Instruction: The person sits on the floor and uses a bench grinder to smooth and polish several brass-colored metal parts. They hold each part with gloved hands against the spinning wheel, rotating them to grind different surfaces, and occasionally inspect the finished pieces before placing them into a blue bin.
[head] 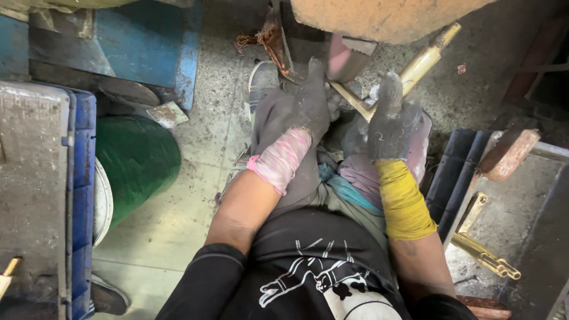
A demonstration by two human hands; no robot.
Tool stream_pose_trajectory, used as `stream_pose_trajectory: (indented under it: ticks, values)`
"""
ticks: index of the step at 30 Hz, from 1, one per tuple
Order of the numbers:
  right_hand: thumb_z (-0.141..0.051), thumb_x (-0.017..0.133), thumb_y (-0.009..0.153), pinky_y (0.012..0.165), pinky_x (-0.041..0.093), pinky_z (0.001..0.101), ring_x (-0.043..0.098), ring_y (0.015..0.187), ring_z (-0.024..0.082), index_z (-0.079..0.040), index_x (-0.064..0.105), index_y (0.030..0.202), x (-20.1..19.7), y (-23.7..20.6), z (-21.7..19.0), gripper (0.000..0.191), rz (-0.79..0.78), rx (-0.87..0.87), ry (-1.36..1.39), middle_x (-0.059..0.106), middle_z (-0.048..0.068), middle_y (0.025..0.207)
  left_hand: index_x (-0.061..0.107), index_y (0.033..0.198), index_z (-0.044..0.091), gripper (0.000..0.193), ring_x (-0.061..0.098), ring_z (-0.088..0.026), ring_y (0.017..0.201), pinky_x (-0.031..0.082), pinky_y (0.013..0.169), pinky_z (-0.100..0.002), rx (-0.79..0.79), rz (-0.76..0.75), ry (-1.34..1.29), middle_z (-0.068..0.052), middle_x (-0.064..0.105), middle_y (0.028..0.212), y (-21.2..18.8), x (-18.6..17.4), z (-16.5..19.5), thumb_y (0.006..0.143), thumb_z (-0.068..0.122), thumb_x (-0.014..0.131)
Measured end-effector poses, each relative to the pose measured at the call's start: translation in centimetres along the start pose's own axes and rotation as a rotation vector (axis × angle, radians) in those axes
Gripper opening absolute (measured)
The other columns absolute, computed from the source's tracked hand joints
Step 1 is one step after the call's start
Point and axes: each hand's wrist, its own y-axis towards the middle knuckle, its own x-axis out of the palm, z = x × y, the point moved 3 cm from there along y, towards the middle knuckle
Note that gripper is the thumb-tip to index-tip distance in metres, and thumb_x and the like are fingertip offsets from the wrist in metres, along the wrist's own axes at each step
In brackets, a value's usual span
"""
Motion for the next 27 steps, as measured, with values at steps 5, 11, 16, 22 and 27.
stream_pose_trajectory:
  ticks: [5, 11, 16, 22, 27]
  values:
    - [-0.034, 0.057, 0.114, 0.085, 0.058, 0.0394, 0.075, 0.102, 0.033, 0.004, 0.069, 0.125, 0.6, 0.1, -0.2, 0.041, 0.076, -0.408, 0.018, 0.074, 0.023, 0.111, 0.057, 0.081, 0.008, 0.053, 0.043, -0.014, 0.042, 0.033, 0.035, -0.031, -0.043, -0.001, -0.051, -0.001, 0.048, 0.058, 0.2, 0.0, -0.5, 0.098, 0.058, 0.049]
    - [-0.033, 0.059, 0.112, 0.085, 0.056, 0.0388, 0.074, 0.102, 0.03, 0.003, 0.067, 0.122, 2.1, 1.2, 2.7, 0.038, -0.043, -0.06, -0.013, 0.074, 0.023, 0.109, 0.051, 0.077, 0.01, 0.05, 0.041, -0.015, 0.041, 0.032, 0.035, -0.032, -0.048, 0.064, -0.042, -0.001, 0.047, 0.057, 0.6, -0.1, -0.5, 0.099, 0.055, 0.053]
    - [-0.021, 0.054, 0.115, 0.087, 0.055, 0.0401, 0.07, 0.103, 0.032, -0.001, 0.063, 0.142, 4.4, 2.6, 5.0, 0.035, -0.015, -0.411, -0.104, 0.068, 0.024, 0.117, 0.058, 0.082, 0.009, 0.047, 0.045, -0.013, 0.046, 0.036, 0.039, -0.031, -0.018, 0.047, -0.003, -0.001, 0.05, 0.06, 0.5, -0.6, 0.1, 0.098, 0.052, 0.054]
    - [-0.015, 0.053, 0.116, 0.099, 0.048, 0.0428, 0.059, 0.114, 0.037, -0.002, 0.058, 0.15, 5.9, 3.8, 6.9, 0.037, -0.014, -0.546, -0.304, 0.063, 0.024, 0.135, 0.061, 0.087, 0.011, 0.04, 0.047, -0.011, 0.05, 0.035, 0.041, -0.028, -0.075, 0.031, -0.06, 0.001, 0.053, 0.065, 0.9, -0.6, 0.6, 0.098, 0.049, 0.054]
    - [-0.015, 0.052, 0.117, 0.103, 0.045, 0.0443, 0.057, 0.118, 0.038, -0.001, 0.054, 0.151, 6.6, 4.3, 7.0, 0.037, 0.011, -0.626, -0.348, 0.061, 0.025, 0.129, 0.062, 0.086, 0.008, 0.038, 0.042, -0.013, 0.044, 0.034, 0.038, -0.031, -0.09, 0.077, 0.014, -0.002, 0.05, 0.06, 0.9, -1.1, 1.3, 0.097, 0.043, 0.054]
